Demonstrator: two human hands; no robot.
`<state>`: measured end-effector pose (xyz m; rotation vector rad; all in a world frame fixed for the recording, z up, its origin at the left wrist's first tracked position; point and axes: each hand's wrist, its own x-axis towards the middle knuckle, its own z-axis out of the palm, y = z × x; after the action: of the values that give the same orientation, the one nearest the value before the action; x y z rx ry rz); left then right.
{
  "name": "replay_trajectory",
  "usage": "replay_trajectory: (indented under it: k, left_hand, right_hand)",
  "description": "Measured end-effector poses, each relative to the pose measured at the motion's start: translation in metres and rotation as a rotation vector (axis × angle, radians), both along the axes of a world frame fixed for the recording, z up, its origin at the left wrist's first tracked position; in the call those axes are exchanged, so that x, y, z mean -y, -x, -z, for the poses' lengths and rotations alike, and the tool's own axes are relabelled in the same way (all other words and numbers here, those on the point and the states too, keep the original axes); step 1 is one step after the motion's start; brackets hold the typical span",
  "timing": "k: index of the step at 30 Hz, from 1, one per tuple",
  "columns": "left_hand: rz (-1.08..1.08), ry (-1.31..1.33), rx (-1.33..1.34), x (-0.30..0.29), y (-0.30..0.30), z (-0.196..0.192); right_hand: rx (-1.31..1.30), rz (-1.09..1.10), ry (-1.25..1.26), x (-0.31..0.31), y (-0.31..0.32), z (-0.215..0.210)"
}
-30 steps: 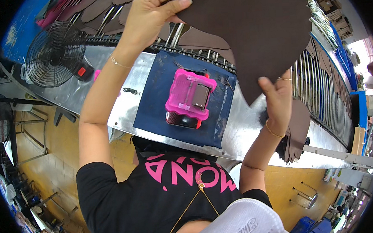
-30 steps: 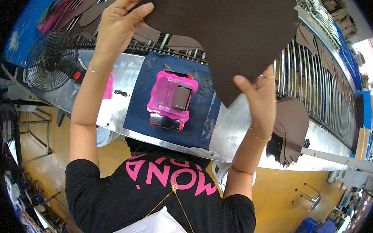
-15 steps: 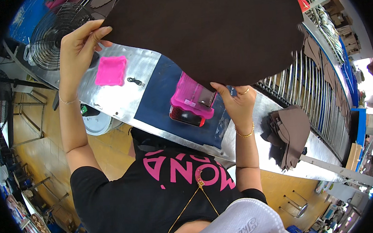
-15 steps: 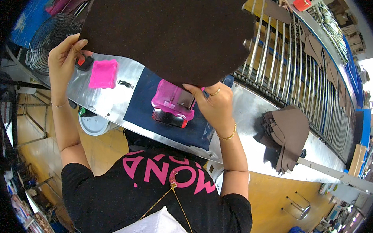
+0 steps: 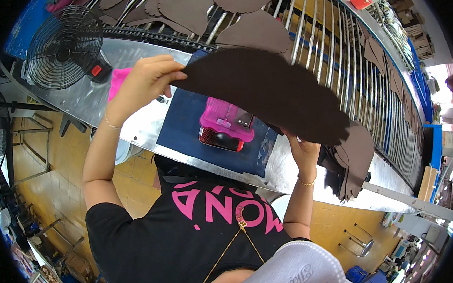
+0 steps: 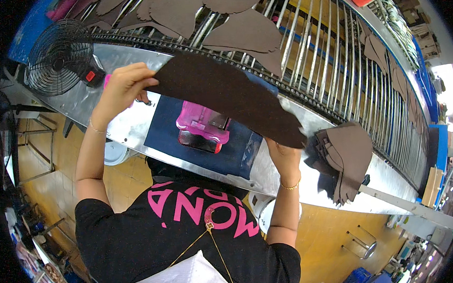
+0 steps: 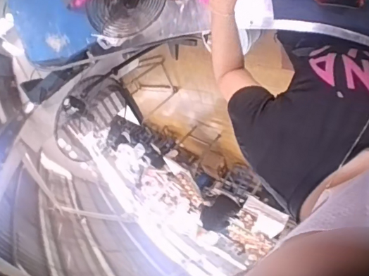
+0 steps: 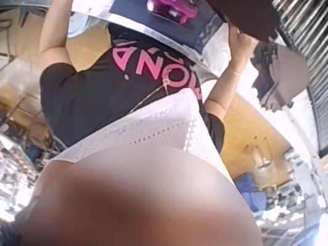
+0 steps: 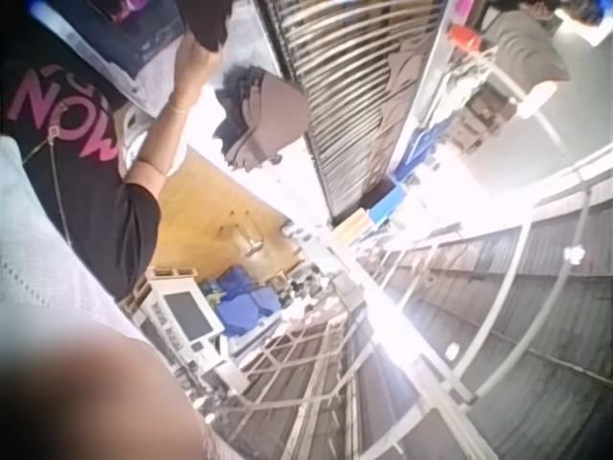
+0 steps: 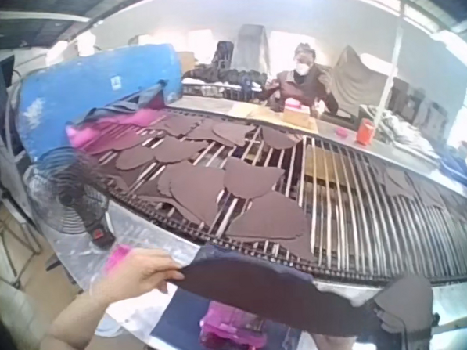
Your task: The person takes brown material pieces from a stack and places them one by one onto a moving conveyor belt. The person continues this repetitive action for the duration of the clip.
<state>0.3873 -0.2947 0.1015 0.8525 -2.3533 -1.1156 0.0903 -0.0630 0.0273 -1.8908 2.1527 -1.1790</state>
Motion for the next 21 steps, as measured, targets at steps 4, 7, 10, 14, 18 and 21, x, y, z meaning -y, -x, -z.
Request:
replay_trajectory:
  k: [4, 7, 10, 14, 18, 21]
  left_hand:
    - [0.237, 0.162, -0.045, -0.007, 0.038, 0.005]
    - [0.402, 0.409, -0.099, -0.017, 0.067, 0.001]
    - [0.544, 0.455, -0.034, -0.03, 0.094, -0.002]
    - [0.65, 0.494, -0.201, -0.04, 0.142, -0.007]
    - [0.549, 0.59, -0.478, -0.025, 0.198, -0.034]
    - [0.555, 0.878, -0.591, -0.006, 0.244, -0.071]
  right_hand:
    - [0.313, 0.128, -0.059, -0.044, 0.009, 0.012]
    - [0.276, 0.24, -0.064, -0.077, 0.021, 0.001]
    - [0.293, 0.354, -0.131, -0.117, 0.037, -0.023]
    - [0.272, 0.331, -0.346, -0.16, 0.059, -0.064]
    - [0.381, 0.546, -0.159, -0.155, 0.067, -0.099]
    - [0.311, 0.675, 0.056, -0.142, 0.082, -0.117]
